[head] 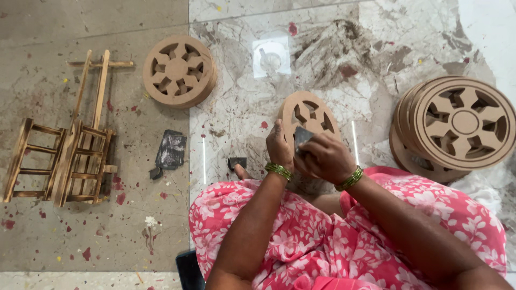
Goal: The person sits on the floor sanding carved wooden wheel-shaped discs with a sanding block, rubbing the faces and cutout edges of each disc, then sets finished discs aside and picks up the next one from a stack.
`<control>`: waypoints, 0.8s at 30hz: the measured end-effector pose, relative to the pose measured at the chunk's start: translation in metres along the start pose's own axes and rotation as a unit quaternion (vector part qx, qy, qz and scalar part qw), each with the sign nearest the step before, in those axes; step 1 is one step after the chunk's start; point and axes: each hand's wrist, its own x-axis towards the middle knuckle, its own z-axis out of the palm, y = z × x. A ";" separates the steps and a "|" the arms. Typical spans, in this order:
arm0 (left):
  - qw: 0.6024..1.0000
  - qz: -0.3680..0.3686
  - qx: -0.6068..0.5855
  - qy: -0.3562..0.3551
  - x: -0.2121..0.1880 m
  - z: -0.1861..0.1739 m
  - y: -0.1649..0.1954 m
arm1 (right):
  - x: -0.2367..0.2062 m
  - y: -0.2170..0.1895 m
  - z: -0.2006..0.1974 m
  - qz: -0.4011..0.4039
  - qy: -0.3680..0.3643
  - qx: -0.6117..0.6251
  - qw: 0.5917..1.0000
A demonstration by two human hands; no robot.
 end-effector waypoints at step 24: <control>0.998 0.033 -0.054 0.004 0.004 0.003 0.011 | -0.011 0.035 -0.048 0.323 0.043 -0.018 0.945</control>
